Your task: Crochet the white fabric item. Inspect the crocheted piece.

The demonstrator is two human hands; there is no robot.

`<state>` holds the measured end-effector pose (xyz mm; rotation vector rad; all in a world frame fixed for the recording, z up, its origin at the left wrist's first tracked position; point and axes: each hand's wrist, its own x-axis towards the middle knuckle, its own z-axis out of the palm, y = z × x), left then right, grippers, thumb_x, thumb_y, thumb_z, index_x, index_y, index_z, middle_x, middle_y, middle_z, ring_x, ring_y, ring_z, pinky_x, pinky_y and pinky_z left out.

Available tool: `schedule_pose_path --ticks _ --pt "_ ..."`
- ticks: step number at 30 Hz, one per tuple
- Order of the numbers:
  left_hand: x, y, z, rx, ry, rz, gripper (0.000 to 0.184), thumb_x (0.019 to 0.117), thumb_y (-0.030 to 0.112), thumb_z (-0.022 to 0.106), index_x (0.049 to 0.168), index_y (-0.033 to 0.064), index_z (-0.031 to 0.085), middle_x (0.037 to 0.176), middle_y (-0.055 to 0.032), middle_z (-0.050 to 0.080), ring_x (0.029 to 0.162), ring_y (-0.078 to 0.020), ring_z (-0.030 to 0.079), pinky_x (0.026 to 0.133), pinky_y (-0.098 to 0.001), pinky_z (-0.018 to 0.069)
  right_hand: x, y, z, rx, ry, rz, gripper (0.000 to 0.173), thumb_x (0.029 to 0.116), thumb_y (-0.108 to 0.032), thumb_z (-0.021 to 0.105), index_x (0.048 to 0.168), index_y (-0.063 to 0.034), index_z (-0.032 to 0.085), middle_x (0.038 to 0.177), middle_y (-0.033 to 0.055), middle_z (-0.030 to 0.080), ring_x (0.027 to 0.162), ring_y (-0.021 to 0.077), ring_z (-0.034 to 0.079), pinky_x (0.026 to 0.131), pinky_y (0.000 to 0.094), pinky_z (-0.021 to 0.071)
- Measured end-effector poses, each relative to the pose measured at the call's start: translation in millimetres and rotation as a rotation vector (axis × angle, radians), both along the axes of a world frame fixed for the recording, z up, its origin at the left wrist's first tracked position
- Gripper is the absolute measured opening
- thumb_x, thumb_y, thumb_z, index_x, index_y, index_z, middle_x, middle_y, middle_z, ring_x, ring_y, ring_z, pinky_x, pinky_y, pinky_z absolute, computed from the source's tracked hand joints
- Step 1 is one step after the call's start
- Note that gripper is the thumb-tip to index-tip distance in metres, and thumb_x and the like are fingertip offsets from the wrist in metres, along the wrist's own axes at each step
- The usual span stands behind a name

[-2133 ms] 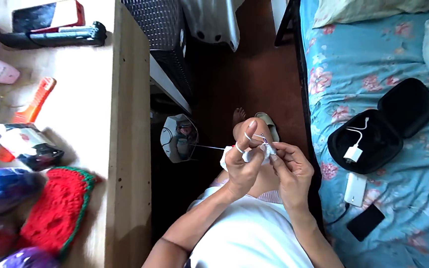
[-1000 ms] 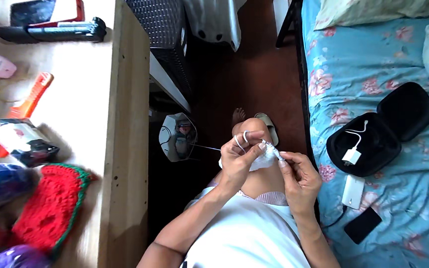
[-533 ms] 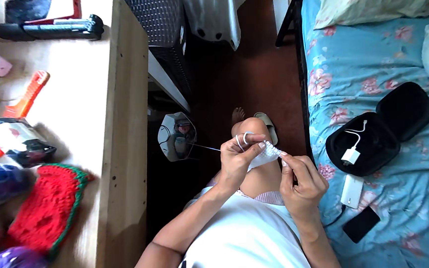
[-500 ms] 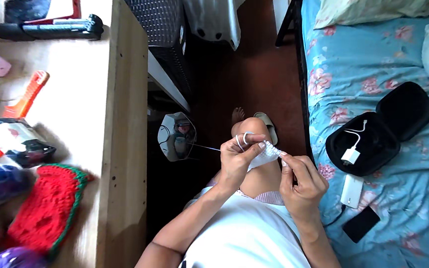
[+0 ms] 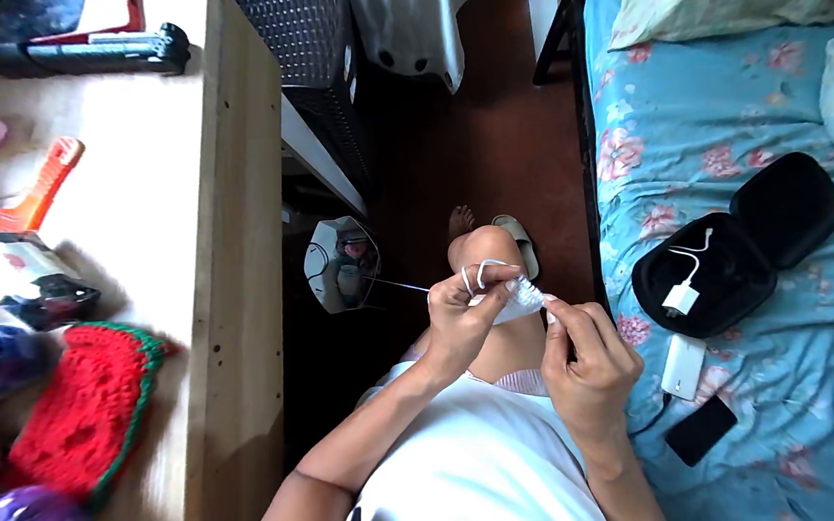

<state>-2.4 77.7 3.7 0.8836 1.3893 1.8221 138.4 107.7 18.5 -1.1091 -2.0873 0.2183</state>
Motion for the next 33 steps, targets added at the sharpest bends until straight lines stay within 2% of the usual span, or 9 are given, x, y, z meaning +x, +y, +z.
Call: schedule_pose_path --ticks 6,8,10,12,15,20,25,29,33 --pt "-2.9 0.7 -9.1 0.14 0.216 -0.013 0.017 0.0863 -0.011 0.066 0.1 -0.0043 0.074 0.098 -0.004 0.076 0.091 -0.0051 0.071 0.083 -0.025 0.0595 -3.4 -2.2 -1.3 -0.011 0.029 -0.002 0.02 0.0944 -0.005 0.06 0.096 -0.0014 0.08 0.078 0.0118 0.068 0.067 0.0168 0.064 0.056 0.0234 0.0477" --pt "-3.6 0.9 -9.4 0.161 0.249 -0.033 0.022 0.0882 -0.009 0.066 0.109 -0.005 0.071 0.1 -0.0049 0.075 0.092 -0.006 0.07 0.085 -0.0261 0.059 -3.0 -0.7 -4.2 -0.106 0.12 0.041 0.019 0.0958 -0.005 0.06 0.098 0.0008 0.078 0.08 0.0115 0.068 0.069 0.0116 0.063 0.06 0.0183 0.0494" --pt "-3.0 0.5 -7.1 0.122 0.202 -0.054 0.037 0.0885 -0.008 0.066 0.125 -0.0044 0.065 0.096 -0.0022 0.074 0.087 -0.0062 0.07 0.084 -0.0275 0.0594 -0.2 2.2 -10.8 -0.286 0.27 0.117 0.018 0.0959 -0.004 0.06 0.102 0.0039 0.075 0.087 0.0109 0.069 0.075 0.004 0.064 0.068 0.0135 0.053" --pt "-1.6 0.5 -0.1 0.038 0.097 -0.043 0.048 0.0857 -0.009 0.068 0.132 -0.004 0.06 0.09 0.0015 0.074 0.08 -0.0043 0.069 0.078 -0.0252 0.0592 1.3 4.5 -15.0 -0.424 0.402 0.175 0.016 0.0943 0.0 0.061 0.104 0.0068 0.072 0.092 0.0097 0.071 0.08 -0.0002 0.066 0.074 0.0121 0.0551" --pt "0.2 2.5 11.0 -0.045 -0.011 -0.008 0.053 0.0804 -0.011 0.07 0.131 -0.0094 0.055 0.083 0.0039 0.073 0.07 -0.0016 0.067 0.068 -0.0217 0.0585 1.5 4.8 -15.1 -0.536 0.528 0.213 0.016 0.0927 0.003 0.061 0.106 0.0094 0.069 0.096 0.0072 0.071 0.083 -0.0021 0.066 0.077 0.0123 0.0563" --pt "3.9 4.0 13.5 -0.047 -0.138 0.009 0.053 0.0785 -0.014 0.069 0.129 -0.006 0.057 0.082 0.0032 0.075 0.07 -0.0028 0.069 0.068 -0.0228 0.0594 0.6 4.9 -13.6 -0.644 0.654 0.239 0.018 0.0917 0.006 0.06 0.108 0.0085 0.066 0.093 0.0012 0.071 0.079 -0.0035 0.065 0.073 0.0122 0.0555" --pt "0.9 1.4 4.3 -0.029 -0.194 -0.043 0.044 0.0837 -0.013 0.066 0.126 0.0008 0.065 0.088 -0.0018 0.076 0.078 -0.0071 0.072 0.075 -0.0252 0.0601 3.5 3.4 -19.4 -0.491 0.565 0.232 0.016 0.093 0.004 0.06 0.105 0.0103 0.068 0.095 0.007 0.071 0.084 -0.0013 0.065 0.076 0.0125 0.0555" --pt "-0.4 0.7 4.7 -0.031 -0.135 -0.019 0.038 0.0851 -0.012 0.067 0.122 0.0004 0.067 0.09 -0.0019 0.076 0.078 -0.0076 0.072 0.075 -0.0261 0.0606 7.5 3.8 -19.5 -0.16 0.287 0.119 0.018 0.0966 -0.006 0.061 0.099 0.0024 0.077 0.081 0.0098 0.066 0.074 0.0052 0.061 0.067 0.0126 0.0493" --pt "1.1 0.1 4.4 -0.007 -0.034 -0.011 0.038 0.0848 -0.012 0.066 0.121 -0.002 0.067 0.091 -0.0022 0.076 0.08 -0.0082 0.072 0.077 -0.0275 0.0612 8.0 2.8 -10.3 -0.038 0.155 0.074 0.019 0.0955 -0.006 0.061 0.096 -0.0004 0.08 0.079 0.0117 0.067 0.071 0.0114 0.062 0.063 0.0176 0.0482"
